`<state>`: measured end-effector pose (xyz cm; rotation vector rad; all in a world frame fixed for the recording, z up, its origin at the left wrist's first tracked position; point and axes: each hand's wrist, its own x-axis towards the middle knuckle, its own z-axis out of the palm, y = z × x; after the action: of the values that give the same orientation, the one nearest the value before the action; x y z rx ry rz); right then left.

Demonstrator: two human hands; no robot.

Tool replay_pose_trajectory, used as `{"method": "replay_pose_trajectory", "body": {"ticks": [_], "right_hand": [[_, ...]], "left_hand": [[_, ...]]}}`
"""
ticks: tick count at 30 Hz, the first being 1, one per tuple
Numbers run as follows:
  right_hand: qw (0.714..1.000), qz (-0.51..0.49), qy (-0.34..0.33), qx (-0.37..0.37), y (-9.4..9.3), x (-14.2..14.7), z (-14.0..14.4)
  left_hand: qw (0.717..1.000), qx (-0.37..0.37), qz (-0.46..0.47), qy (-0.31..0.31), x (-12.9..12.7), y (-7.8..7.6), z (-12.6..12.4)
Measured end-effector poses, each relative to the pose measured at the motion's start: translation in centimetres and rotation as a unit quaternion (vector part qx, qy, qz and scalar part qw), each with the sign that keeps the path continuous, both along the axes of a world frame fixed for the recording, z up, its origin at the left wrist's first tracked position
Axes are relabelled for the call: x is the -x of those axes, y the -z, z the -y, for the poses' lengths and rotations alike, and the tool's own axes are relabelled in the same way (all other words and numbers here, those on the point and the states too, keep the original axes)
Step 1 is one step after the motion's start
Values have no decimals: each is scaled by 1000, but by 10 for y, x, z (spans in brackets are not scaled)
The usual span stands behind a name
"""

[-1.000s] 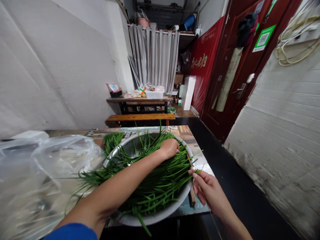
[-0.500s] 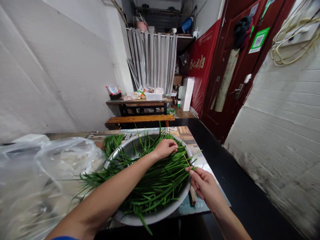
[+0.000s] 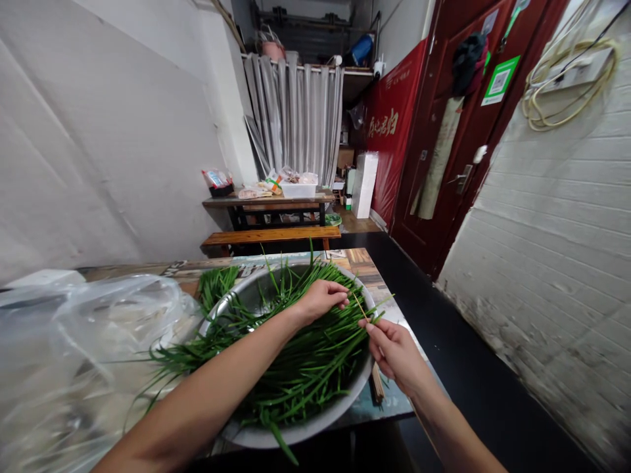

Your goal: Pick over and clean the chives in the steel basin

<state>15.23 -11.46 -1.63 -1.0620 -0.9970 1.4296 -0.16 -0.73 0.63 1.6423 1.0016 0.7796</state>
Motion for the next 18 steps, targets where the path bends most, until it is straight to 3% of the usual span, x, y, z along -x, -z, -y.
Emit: {"method": "replay_pose_trajectory", "body": {"ticks": [12,18], "right_hand": [[1000,3,-3,5,0,1,-3],[1000,-10,-4,3,1,1,-2]], "left_hand": [[1000,-25,-2,5,0,-1,4],[997,-43,-64,-5,2,-5,6]]}}
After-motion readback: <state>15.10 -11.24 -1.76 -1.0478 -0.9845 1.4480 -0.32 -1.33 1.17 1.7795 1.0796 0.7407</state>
